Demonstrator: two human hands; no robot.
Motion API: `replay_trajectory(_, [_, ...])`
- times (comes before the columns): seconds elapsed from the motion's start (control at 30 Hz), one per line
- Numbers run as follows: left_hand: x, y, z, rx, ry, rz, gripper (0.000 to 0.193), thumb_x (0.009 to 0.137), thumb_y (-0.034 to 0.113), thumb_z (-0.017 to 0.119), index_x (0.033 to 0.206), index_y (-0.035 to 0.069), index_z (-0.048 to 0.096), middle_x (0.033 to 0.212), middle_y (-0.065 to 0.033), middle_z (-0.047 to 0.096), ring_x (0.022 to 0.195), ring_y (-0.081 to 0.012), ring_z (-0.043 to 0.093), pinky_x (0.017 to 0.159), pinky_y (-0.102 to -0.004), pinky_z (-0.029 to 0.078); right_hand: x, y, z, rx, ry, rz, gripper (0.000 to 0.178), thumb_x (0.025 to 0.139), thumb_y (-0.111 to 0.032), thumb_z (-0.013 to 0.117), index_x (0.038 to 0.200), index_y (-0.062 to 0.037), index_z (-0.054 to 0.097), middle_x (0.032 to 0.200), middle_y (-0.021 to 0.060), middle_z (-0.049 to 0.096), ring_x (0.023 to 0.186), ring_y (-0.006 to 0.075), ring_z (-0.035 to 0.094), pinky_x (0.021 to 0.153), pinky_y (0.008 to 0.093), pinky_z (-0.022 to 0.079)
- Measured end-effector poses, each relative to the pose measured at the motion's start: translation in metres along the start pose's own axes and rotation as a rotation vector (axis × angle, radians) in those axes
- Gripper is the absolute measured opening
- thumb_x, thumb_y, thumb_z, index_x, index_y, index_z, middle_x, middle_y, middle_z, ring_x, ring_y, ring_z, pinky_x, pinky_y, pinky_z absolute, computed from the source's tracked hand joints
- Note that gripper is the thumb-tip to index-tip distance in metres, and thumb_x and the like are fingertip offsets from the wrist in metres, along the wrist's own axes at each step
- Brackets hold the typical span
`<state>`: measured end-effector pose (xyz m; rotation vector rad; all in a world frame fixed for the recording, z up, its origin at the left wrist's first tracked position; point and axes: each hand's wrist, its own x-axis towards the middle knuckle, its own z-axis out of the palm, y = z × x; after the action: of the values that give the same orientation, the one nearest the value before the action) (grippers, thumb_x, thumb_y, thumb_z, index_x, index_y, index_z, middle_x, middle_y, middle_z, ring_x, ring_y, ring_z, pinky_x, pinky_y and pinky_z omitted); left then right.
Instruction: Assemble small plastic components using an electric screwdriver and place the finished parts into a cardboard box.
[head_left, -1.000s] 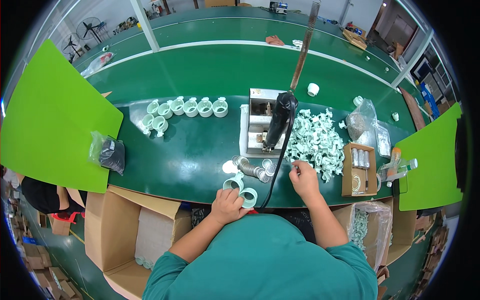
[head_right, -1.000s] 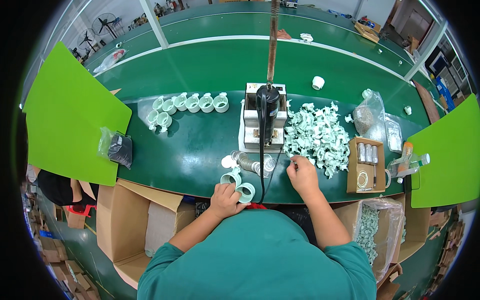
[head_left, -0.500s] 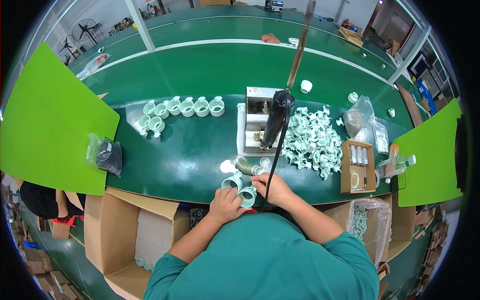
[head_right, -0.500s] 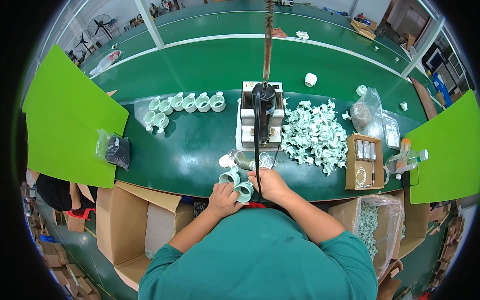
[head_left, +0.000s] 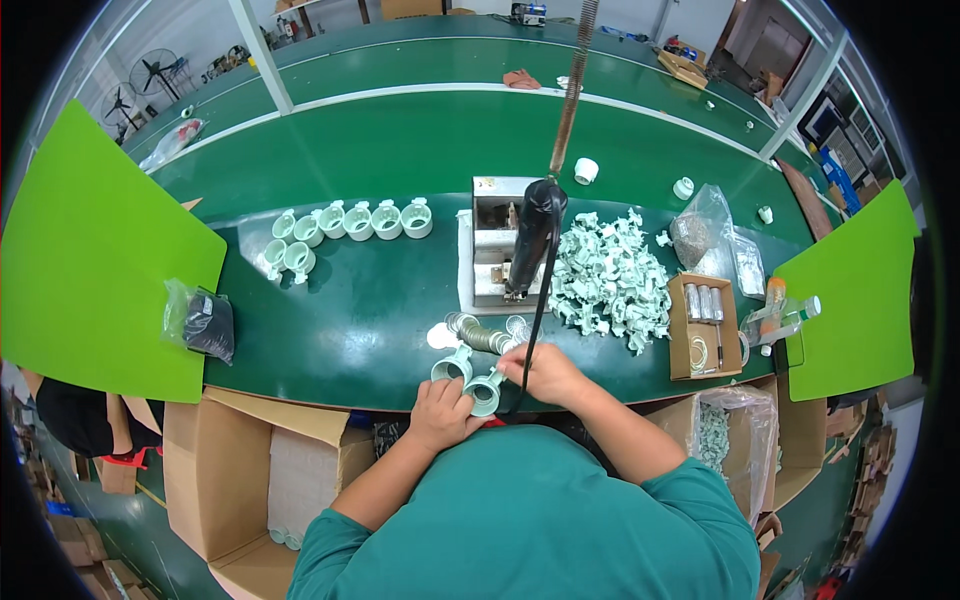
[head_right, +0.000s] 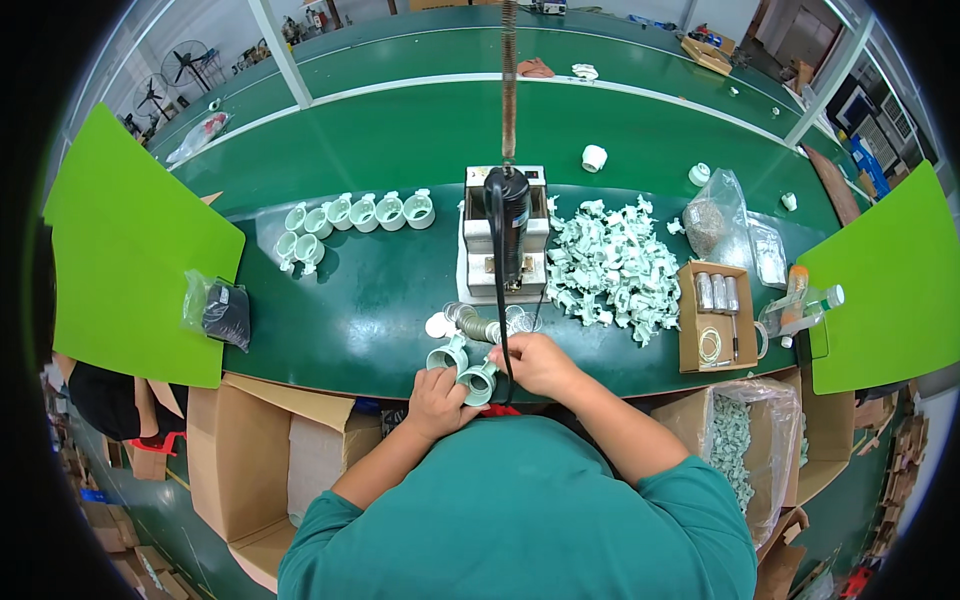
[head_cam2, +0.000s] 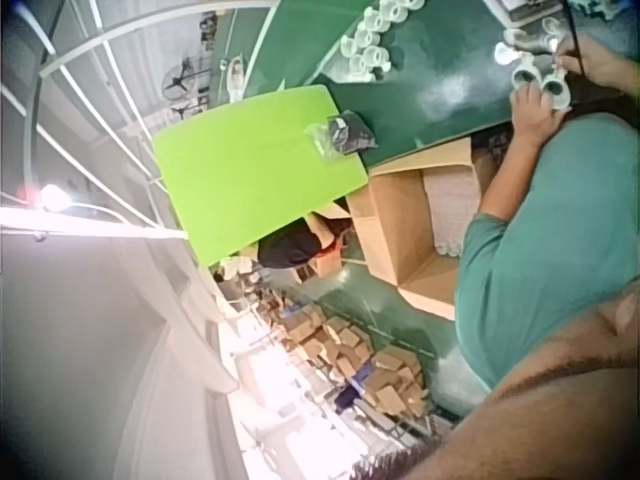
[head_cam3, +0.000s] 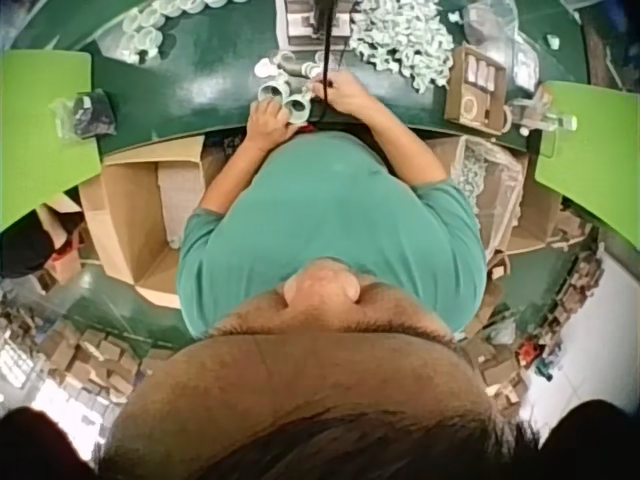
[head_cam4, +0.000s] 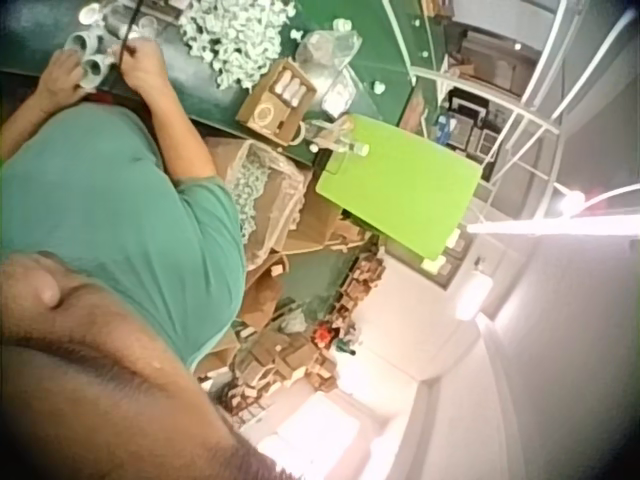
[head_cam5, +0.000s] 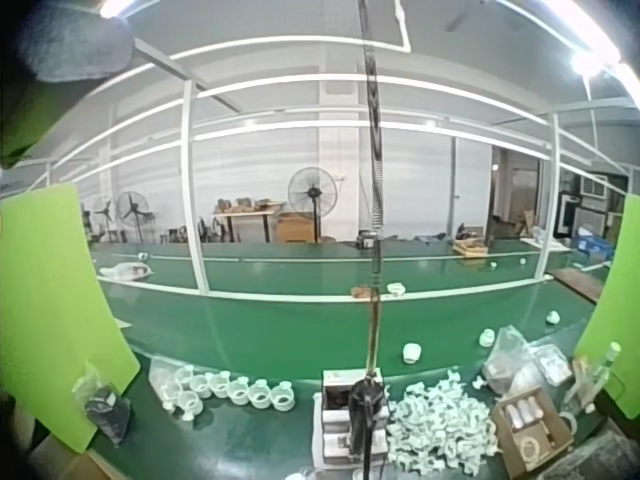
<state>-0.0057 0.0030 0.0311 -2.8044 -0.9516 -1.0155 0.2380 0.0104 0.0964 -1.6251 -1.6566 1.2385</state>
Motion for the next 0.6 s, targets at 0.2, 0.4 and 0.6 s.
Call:
replay_trajectory(0.2, [0.000,0.012,-0.010,0.067,-0.006,-0.021,0.049,0.075,0.056,0.078,0.075,0.014,0.052,0.087,-0.0064,0.058,0.077,-0.0253,0.053,0.067,-0.0401,0.035,0.019,-0.041,-0.041,0.007,0.782,-0.478,0.060,0.087,-0.017,0.080,0.137,0.0022,0.054,0.124,0.0171,0.065,0.111,0.0255,0.064,0.095,0.0376,0.050])
replay_trajectory(0.4, [0.005,0.014,-0.009,0.095,0.009,-0.039,0.048,0.072,0.053,0.080,0.071,0.017,0.048,0.077,-0.0024,0.050,0.073,-0.0230,0.050,0.065,-0.0391,0.032,0.073,-0.105,-0.063,0.189,0.769,-0.596,0.065,0.087,-0.010,0.078,0.142,0.0011,0.045,0.107,0.0107,0.066,0.095,0.0200,0.066,0.083,0.0329,0.053])
replay_trajectory(0.6, [0.001,0.013,-0.007,0.064,0.055,-0.030,0.047,0.072,0.051,0.080,0.071,0.017,0.047,0.078,-0.0014,0.049,0.073,-0.0224,0.049,0.064,-0.0384,0.031,0.062,-0.108,-0.050,0.639,0.694,-0.729,0.045,0.089,0.004,0.071,0.128,0.0003,0.048,0.086,0.0015,0.064,0.072,0.0078,0.061,0.065,0.0242,0.051])
